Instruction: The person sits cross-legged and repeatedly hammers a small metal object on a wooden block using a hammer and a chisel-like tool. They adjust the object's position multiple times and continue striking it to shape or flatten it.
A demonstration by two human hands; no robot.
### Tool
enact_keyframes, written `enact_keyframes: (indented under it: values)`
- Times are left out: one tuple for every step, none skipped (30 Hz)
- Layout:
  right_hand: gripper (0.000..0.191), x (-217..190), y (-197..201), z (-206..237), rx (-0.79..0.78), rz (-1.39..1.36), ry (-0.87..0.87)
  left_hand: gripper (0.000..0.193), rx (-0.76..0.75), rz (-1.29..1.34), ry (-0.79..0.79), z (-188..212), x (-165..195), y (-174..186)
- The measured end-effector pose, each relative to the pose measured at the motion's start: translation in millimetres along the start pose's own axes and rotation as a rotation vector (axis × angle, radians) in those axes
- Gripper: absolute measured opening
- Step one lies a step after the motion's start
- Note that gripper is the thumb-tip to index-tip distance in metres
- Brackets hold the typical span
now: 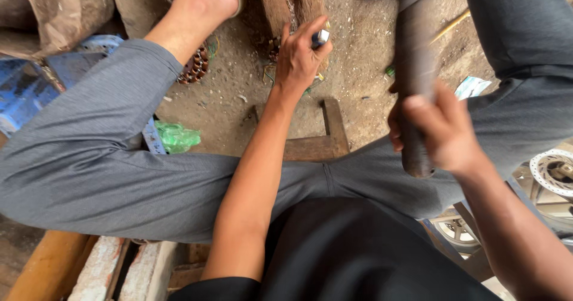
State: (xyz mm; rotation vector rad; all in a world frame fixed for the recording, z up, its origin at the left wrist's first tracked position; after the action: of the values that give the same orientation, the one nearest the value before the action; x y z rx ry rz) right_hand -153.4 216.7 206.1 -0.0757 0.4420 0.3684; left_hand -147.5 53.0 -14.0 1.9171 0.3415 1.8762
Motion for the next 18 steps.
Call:
enact_keyframes:
  values:
    - [0.036,15.4,-5.0,-4.3,-0.016,0.084,-0.12,0.05,0.01,-0.057,-0.042,2.2,2.5,3.9]
    - [0.039,28.9,-8.9,-8.6,-0.033,0.173,-0.239,0.05,0.024,-0.113,-0.084,5.2,4.9,8.2]
    - [0.042,41.3,-9.6,-9.6,-0.044,0.259,-0.359,0.051,0.036,-0.165,-0.129,6.7,7.6,10.3]
    - [0.039,35.9,-5.0,-8.8,-0.014,0.184,-0.316,0.047,0.043,-0.078,-0.07,9.5,-0.9,11.0]
    - [0.037,29.4,0.6,-7.1,0.006,0.126,-0.267,0.044,0.066,0.005,-0.003,10.2,-9.5,10.4]
    - [0.036,26.5,3.3,-5.6,0.018,0.052,-0.23,0.041,0.068,0.085,0.072,13.0,-19.1,9.4]
    - [0.037,18.2,0.4,-2.3,-0.013,0.016,-0.12,0.041,0.053,0.101,0.08,12.7,-20.5,6.2]
    - [0.038,11.4,-3.6,2.0,-0.049,-0.021,-0.019,0.041,0.036,0.116,0.101,12.7,-22.7,4.3]
    - [0.039,2.5,-8.0,6.3,-0.078,-0.058,0.103,0.041,0.029,0.126,0.102,11.8,-22.6,3.7]
    - [0.037,17.5,-12.9,3.7,-0.079,-0.043,-0.017,0.042,0.057,0.104,0.049,9.6,-15.2,7.7]
    - [0.034,31.7,-18.3,1.8,-0.079,-0.028,-0.12,0.043,0.091,0.074,-0.017,8.0,-6.8,14.6]
    - [0.032,46.4,-23.4,0.1,-0.076,-0.015,-0.225,0.045,0.121,0.046,-0.084,6.1,2.8,21.3]
    - [0.031,50.1,-26.7,-2.4,-0.063,-0.014,-0.22,0.037,0.129,0.126,-0.021,3.8,-1.1,24.0]
    - [0.032,54.6,-29.2,-5.7,-0.053,-0.016,-0.225,0.031,0.129,0.206,0.051,2.7,-5.4,25.4]
    - [0.032,60.1,-30.6,-9.9,-0.046,-0.017,-0.241,0.026,0.126,0.288,0.135,5.1,-8.3,26.2]
    - [0.032,62.7,-23.2,-15.5,0.034,0.021,-0.229,0.023,0.22,0.372,0.172,5.8,-9.9,36.9]
    - [0.033,64.8,-14.0,-22.5,0.115,0.057,-0.219,0.022,0.312,0.452,0.209,4.3,-14.3,46.7]
    - [0.034,66.4,-2.4,-31.4,0.201,0.089,-0.208,0.023,0.4,0.532,0.243,4.0,-18.3,56.1]
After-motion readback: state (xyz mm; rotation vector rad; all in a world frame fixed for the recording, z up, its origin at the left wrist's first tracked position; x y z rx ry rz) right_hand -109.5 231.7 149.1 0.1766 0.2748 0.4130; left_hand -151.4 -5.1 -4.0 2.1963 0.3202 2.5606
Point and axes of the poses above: each hand's wrist, its own z-axis away from the middle knuckle, its own y-axis out of the back of the hand, x = y × z, the point moved 10 cm from there along -z, towards the middle knuckle, and after that the axes turned 11 degrees about -y, right-handed, at the moved point
